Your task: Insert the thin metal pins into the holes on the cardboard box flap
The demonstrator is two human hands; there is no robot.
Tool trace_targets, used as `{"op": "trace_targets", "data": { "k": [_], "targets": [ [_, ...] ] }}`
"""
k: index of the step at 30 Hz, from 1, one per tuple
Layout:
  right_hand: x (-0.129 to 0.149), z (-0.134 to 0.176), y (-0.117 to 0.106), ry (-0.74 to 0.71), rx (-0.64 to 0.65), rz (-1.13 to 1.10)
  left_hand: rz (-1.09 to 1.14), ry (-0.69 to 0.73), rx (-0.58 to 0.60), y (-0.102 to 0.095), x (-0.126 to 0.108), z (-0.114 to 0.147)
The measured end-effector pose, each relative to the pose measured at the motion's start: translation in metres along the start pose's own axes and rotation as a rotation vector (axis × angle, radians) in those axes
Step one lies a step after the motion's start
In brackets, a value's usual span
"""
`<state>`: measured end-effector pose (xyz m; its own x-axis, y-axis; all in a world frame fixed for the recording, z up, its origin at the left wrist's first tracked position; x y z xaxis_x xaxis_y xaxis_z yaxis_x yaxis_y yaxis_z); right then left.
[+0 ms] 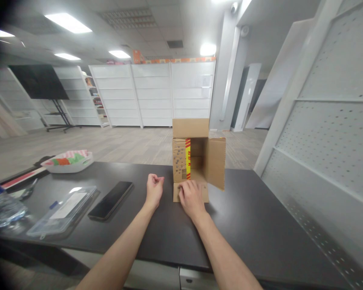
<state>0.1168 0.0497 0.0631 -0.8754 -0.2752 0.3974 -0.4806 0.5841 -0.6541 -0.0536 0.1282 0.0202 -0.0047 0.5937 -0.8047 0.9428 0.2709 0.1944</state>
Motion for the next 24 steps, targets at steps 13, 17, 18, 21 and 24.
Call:
{"op": "trace_targets", "data": {
  "k": [13,17,18,21,24],
  "targets": [
    [-0.002,-0.001,-0.005,0.008,-0.048,-0.037,-0.006,-0.003,0.001,-0.001,0.002,0.000],
    [0.000,0.000,-0.007,-0.002,-0.054,-0.039,-0.009,0.007,0.005,-0.001,0.001,0.000],
    [0.001,0.001,-0.008,-0.004,-0.056,-0.046,-0.011,0.007,0.002,-0.001,0.001,0.000],
    [0.003,0.002,-0.013,-0.007,-0.064,-0.073,-0.012,0.008,-0.013,-0.002,-0.002,-0.001],
    [0.005,0.004,-0.019,-0.008,-0.082,-0.112,-0.024,0.019,-0.014,-0.001,-0.005,-0.001]
  ]
}}
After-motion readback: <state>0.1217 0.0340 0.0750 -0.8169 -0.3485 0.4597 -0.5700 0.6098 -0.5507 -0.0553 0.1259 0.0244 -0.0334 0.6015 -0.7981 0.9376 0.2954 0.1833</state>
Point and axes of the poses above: each hand's wrist, its own z-axis away from the middle knuckle, its own y-axis out of the palm, x = y × z, the point moved 9 cm from there along -z, towards the middle knuckle, and after that the axes turned 15 degrees about y, right-handed, at the moved point
